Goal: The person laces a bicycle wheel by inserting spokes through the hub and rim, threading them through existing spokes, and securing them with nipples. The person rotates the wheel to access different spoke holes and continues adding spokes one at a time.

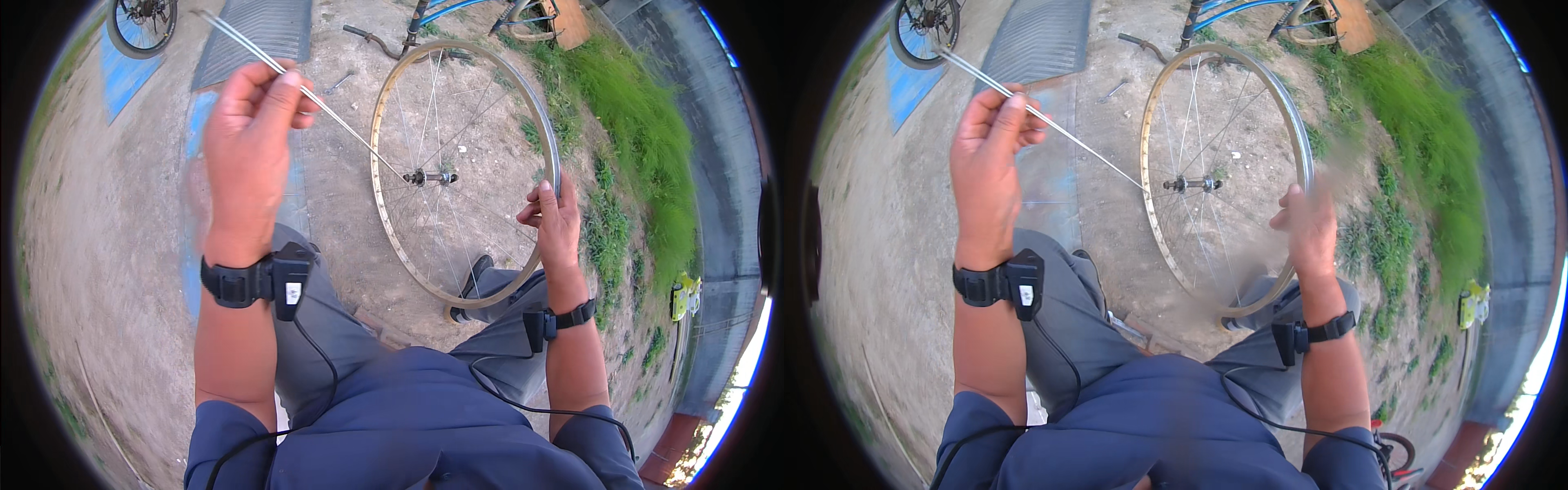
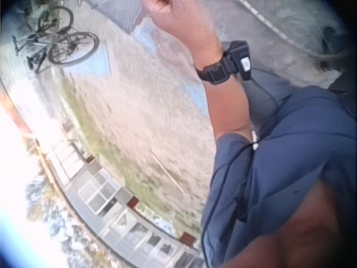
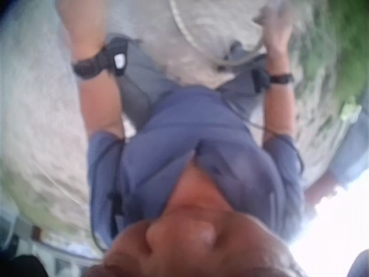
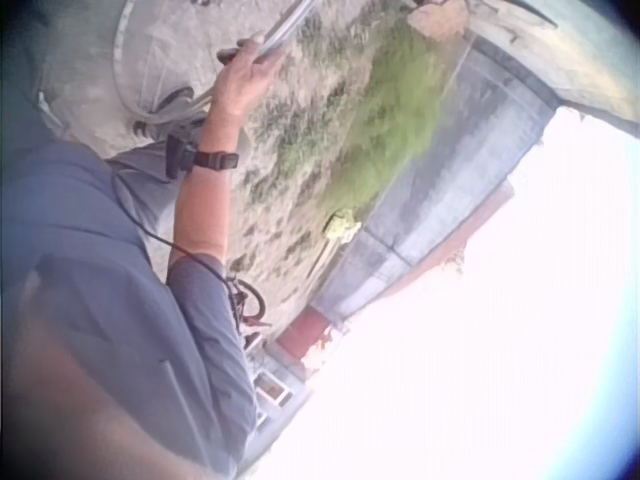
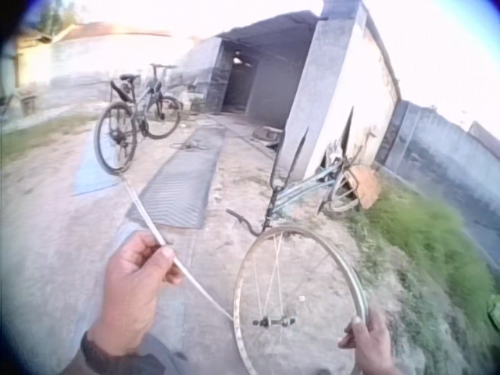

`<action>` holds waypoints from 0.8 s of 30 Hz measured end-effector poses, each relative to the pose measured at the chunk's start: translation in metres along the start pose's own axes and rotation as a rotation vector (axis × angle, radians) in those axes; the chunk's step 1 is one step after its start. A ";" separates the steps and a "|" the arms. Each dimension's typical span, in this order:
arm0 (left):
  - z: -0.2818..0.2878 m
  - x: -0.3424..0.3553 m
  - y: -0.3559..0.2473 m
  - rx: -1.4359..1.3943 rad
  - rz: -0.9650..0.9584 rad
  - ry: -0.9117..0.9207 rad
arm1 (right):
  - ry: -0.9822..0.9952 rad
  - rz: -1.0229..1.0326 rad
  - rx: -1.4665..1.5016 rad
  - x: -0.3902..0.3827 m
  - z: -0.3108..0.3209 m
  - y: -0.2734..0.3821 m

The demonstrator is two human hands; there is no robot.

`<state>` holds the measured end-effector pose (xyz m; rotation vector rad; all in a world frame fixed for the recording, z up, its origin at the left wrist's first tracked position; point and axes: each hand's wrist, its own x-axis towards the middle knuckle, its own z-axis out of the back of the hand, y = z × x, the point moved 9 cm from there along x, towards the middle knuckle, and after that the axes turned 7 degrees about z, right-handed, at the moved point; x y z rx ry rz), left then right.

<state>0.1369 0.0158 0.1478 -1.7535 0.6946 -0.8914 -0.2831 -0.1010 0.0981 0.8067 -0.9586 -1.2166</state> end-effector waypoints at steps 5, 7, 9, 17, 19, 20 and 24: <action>-0.047 -0.024 0.081 -0.014 0.302 0.043 | -0.022 -0.038 0.017 -0.005 0.018 -0.024; -0.052 -0.031 0.105 0.005 0.370 0.083 | -0.028 -0.047 -0.001 -0.006 0.021 -0.029; -0.051 -0.034 0.125 0.036 0.438 0.091 | -0.003 -0.027 -0.005 -0.004 0.019 -0.027; -0.054 -0.037 0.155 0.143 0.510 0.099 | 0.061 -0.080 0.084 -0.026 0.005 -0.012; -0.054 -0.037 0.159 0.153 0.512 0.105 | 0.109 -0.079 0.116 -0.036 -0.001 -0.005; -0.054 -0.036 0.160 0.157 0.512 0.101 | 0.134 -0.066 0.147 -0.041 -0.005 0.000; -0.050 -0.037 0.161 0.144 0.500 0.094 | 0.184 -0.089 0.198 -0.058 -0.015 0.008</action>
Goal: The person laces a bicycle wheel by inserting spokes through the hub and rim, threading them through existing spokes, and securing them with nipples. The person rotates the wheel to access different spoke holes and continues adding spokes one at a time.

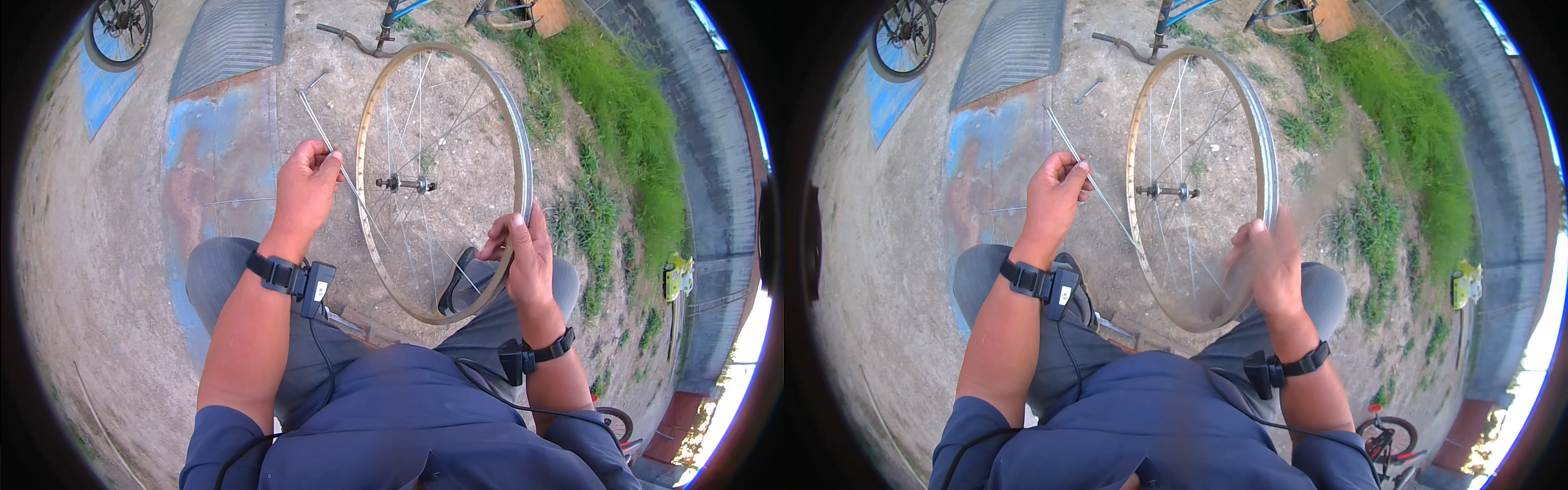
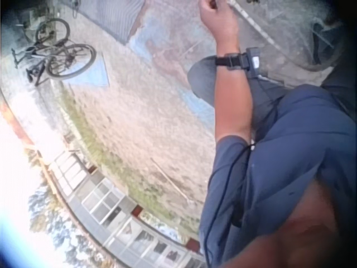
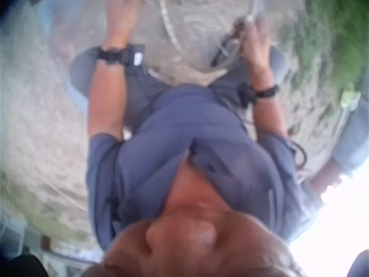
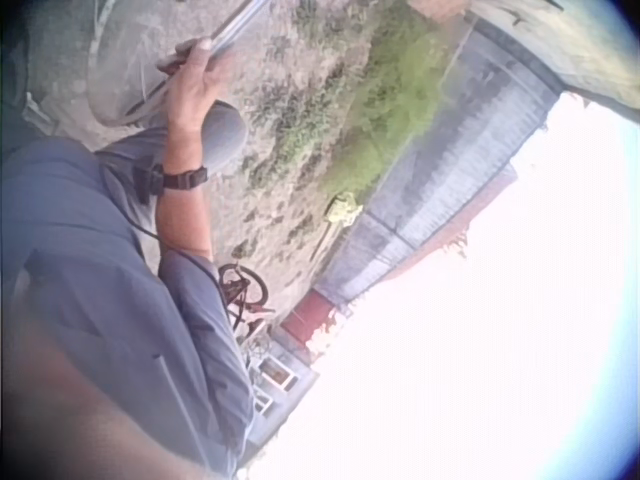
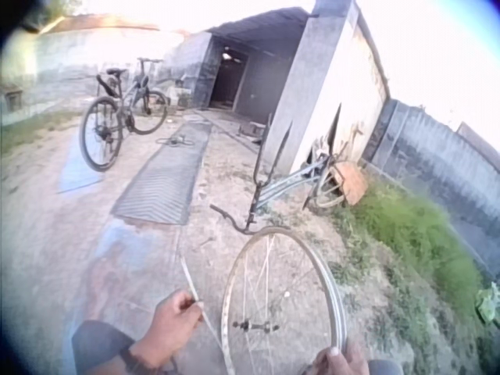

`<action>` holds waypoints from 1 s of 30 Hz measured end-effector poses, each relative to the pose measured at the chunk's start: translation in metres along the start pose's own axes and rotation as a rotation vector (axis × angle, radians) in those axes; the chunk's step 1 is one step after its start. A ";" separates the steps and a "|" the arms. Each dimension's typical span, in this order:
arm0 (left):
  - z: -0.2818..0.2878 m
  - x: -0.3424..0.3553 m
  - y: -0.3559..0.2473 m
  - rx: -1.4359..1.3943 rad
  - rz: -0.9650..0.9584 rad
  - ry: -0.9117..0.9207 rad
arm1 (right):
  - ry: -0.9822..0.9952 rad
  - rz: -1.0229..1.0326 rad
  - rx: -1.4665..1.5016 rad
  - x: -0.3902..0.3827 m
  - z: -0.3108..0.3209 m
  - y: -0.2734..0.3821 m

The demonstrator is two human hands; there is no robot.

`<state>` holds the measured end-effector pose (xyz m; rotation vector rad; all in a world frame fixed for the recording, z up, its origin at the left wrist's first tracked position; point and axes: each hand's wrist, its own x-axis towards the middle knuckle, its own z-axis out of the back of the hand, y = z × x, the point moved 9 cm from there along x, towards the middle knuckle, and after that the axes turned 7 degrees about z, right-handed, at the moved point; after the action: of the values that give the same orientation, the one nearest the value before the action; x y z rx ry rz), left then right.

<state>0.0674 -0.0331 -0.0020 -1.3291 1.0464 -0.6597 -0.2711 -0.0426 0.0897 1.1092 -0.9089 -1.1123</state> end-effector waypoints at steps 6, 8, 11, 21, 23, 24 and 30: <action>0.006 -0.002 0.004 0.003 0.015 -0.011 | 0.041 -0.033 0.018 -0.013 -0.010 -0.004; 0.008 -0.003 0.006 -0.007 0.025 -0.027 | 0.085 -0.016 0.033 -0.017 -0.016 -0.002; 0.009 -0.001 0.009 -0.034 0.062 -0.024 | 0.132 -0.010 0.033 -0.020 -0.024 0.002; 0.007 0.003 0.008 -0.087 0.083 -0.028 | 0.283 -0.026 0.088 -0.026 -0.047 0.010; 0.007 0.003 0.008 -0.085 0.084 -0.037 | 0.304 -0.033 0.111 -0.027 -0.049 0.010; 0.007 0.003 0.007 -0.101 0.087 -0.034 | 0.319 -0.039 0.118 -0.028 -0.051 0.011; 0.004 0.003 0.006 -0.173 0.113 -0.021 | 0.432 -0.093 0.172 -0.033 -0.062 0.012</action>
<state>0.0714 -0.0329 -0.0091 -1.4113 1.1727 -0.4780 -0.2169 0.0033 0.0866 1.4765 -0.6230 -0.8308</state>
